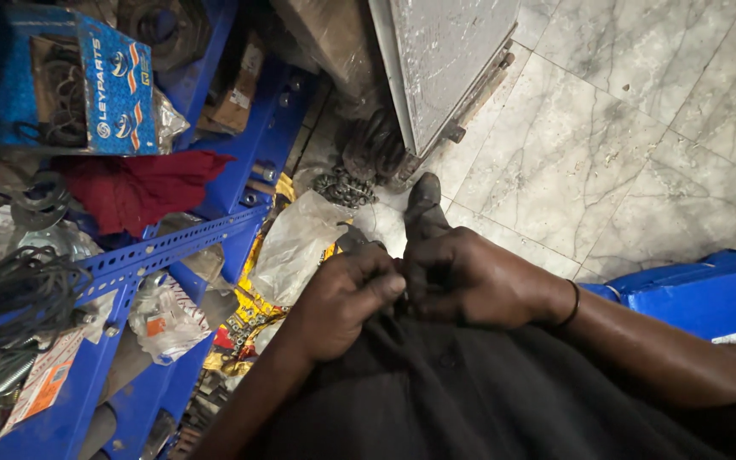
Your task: Inspecting and sorting metal rings or circlips from a box in a parts storage area.
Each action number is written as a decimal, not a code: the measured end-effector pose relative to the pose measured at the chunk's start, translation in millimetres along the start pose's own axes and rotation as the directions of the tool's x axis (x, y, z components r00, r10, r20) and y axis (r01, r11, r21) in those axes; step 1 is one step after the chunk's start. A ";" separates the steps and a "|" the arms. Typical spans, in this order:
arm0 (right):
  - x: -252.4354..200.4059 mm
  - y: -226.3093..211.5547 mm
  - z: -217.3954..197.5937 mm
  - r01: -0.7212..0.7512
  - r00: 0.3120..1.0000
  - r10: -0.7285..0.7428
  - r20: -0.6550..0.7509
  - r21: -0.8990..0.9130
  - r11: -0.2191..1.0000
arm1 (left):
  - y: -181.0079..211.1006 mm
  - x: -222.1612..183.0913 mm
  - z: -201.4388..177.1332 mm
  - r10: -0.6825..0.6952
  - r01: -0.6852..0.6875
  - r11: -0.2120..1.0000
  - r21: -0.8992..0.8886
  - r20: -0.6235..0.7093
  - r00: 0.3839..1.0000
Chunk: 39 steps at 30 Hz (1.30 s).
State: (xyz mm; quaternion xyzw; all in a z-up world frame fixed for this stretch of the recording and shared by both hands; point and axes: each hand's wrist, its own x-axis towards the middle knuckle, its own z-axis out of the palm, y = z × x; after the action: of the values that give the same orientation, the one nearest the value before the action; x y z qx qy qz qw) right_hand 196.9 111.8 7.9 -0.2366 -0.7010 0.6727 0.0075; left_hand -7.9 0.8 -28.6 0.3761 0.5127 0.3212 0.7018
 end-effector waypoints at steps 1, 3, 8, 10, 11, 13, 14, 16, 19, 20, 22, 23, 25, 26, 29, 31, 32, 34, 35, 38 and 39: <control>0.3 -3.0 -0.7 -0.058 0.998 0.058 -0.015 0.005 0.998 | 2.3 0.3 -0.8 0.028 -0.028 0.999 0.022 -0.031 0.999; 0.0 -7.7 -1.4 -0.114 0.993 0.115 -0.030 0.009 0.993 | 1.2 0.9 -4.5 0.060 -0.057 0.997 0.045 -0.062 0.996; -4.9 -8.4 1.3 -0.134 0.987 0.140 -0.075 0.083 0.988 | -10.9 1.9 -9.7 0.281 -0.273 0.955 0.119 -0.058 0.958; -4.1 -4.5 4.8 -0.138 0.984 0.146 -0.101 0.077 0.987 | -12.4 2.4 -3.5 0.172 -0.175 0.984 -0.043 -0.068 0.983; -4.1 -2.6 6.5 -0.144 0.979 0.153 -0.136 0.072 0.987 | -12.7 3.4 -0.7 0.064 -0.074 0.977 -0.202 -0.052 0.997; -2.0 -0.3 8.3 -0.129 0.980 0.132 -0.147 0.026 0.991 | -14.7 2.7 -0.8 0.051 -0.063 0.979 -0.192 -0.065 0.997; -1.3 1.0 9.1 -0.116 0.981 0.111 -0.158 -0.020 0.993 | -15.9 2.5 -0.5 0.038 -0.052 0.982 -0.183 -0.076 0.996; -1.9 -0.2 12.3 -0.055 0.986 0.043 -0.164 -0.074 0.996 | -16.6 -1.1 0.1 0.060 -0.071 0.991 -0.114 -0.097 0.993; 3.4 -3.0 12.2 0.027 0.986 -0.049 -0.158 -0.139 0.990 | -17.6 -4.2 -0.5 0.118 -0.125 0.991 -0.042 -0.129 0.985; 5.3 -3.9 12.3 0.038 0.987 -0.061 -0.150 -0.146 0.989 | -18.6 -5.9 0.0 0.148 -0.156 0.987 -0.047 -0.137 0.979; 5.3 -2.4 12.4 -0.030 0.990 0.016 -0.143 -0.096 0.995 | -14.8 -6.2 1.1 0.172 -0.176 0.984 -0.007 -0.176 0.969; 6.0 -1.6 10.9 -0.097 0.987 0.089 -0.135 -0.049 0.994 | -12.5 -4.8 1.3 0.199 -0.196 0.980 0.037 -0.213 0.957; 4.7 1.2 7.8 -0.115 0.984 0.118 -0.134 0.029 0.993 | -11.8 -4.1 -1.4 0.193 -0.196 0.981 0.009 -0.211 0.958; 3.6 2.5 7.3 -0.134 0.980 0.148 -0.132 0.112 0.985 | -11.6 -4.9 -2.6 0.184 -0.191 0.981 -0.018 -0.205 0.961; 4.5 3.1 7.4 -0.091 0.980 0.139 -0.140 0.303 0.948 | -17.5 -2.4 -5.9 0.067 -0.107 0.965 -0.240 -0.169 0.983; 5.9 -0.2 7.5 -0.119 0.975 0.174 -0.141 0.332 0.936 | -10.5 -2.3 -6.4 0.049 -0.086 0.974 -0.212 -0.173 0.984; 6.3 -1.7 7.7 -0.143 0.968 0.207 -0.145 0.361 0.922 | -6.9 -2.4 -6.5 0.032 -0.064 0.982 -0.180 -0.174 0.984; 6.1 2.6 7.0 -0.166 0.963 0.225 -0.148 0.331 0.929 | -2.1 -1.5 -4.6 0.027 -0.055 0.986 -0.156 -0.179 0.983; 5.7 5.0 7.2 -0.191 0.958 0.244 -0.150 0.302 0.934 | 0.1 -1.3 -3.7 0.020 -0.045 0.990 -0.131 -0.184 0.983; 5.0 -0.1 4.6 -0.178 0.962 0.208 -0.179 0.170 0.969 | 0.0 -3.2 1.3 0.107 -0.096 0.994 0.055 -0.255 0.961; 5.0 0.5 4.4 -0.181 0.961 0.212 -0.179 0.174 0.968 | -0.2 -3.7 1.7 0.102 -0.092 0.994 0.053 -0.253 0.962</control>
State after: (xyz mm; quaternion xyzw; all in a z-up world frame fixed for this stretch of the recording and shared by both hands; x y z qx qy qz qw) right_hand 191.1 109.4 5.5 -0.3688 -0.6152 0.6962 0.0278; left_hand -7.3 -2.7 -26.7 0.3705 0.5862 0.3904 0.6056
